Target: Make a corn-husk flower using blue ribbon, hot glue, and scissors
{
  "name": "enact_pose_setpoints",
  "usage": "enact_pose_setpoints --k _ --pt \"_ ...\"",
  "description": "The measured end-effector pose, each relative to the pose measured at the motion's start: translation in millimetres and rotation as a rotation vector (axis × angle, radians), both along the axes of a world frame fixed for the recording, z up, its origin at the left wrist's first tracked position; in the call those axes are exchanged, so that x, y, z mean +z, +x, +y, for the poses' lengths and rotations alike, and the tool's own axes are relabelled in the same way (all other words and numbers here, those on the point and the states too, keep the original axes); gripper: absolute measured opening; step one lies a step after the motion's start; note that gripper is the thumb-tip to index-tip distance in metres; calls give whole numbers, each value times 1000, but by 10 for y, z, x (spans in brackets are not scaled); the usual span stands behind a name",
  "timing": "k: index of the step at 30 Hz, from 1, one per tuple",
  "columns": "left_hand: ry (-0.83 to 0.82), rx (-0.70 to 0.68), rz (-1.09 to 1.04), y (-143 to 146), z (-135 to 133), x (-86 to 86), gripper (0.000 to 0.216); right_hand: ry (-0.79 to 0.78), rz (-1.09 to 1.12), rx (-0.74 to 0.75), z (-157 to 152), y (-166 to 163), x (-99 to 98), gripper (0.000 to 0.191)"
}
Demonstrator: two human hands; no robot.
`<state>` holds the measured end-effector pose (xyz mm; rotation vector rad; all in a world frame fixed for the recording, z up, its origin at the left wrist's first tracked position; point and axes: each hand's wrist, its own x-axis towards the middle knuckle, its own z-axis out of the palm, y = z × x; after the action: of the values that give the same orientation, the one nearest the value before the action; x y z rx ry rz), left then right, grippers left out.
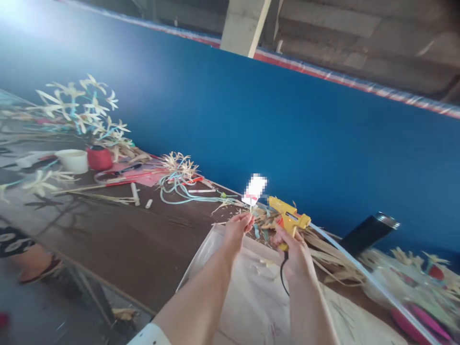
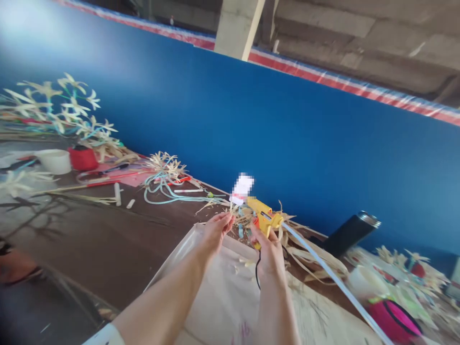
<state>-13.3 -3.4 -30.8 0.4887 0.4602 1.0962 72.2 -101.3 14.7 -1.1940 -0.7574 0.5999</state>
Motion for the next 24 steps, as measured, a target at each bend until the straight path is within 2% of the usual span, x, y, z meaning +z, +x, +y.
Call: enact_pose_setpoints --k 4,7,10,15,19,24 --pt "-2 89 -34 2 31 4 27 9 69 88 -35 -16 -152 20" --pt "-1 106 -22 9 55 -6 29 6 52 114 -109 -2 -197 23" --pt "24 131 9 -10 72 -16 31 -39 11 96 -137 9 -207 28" --pt "38 169 50 -67 48 -18 31 -213 -184 69 -118 21 -233 35" --pt "56 178 59 -81 21 -23 29 -237 -258 43 -114 21 -242 39" --pt "87 181 77 -77 28 -54 30 -277 -259 40 -121 3 -226 35"
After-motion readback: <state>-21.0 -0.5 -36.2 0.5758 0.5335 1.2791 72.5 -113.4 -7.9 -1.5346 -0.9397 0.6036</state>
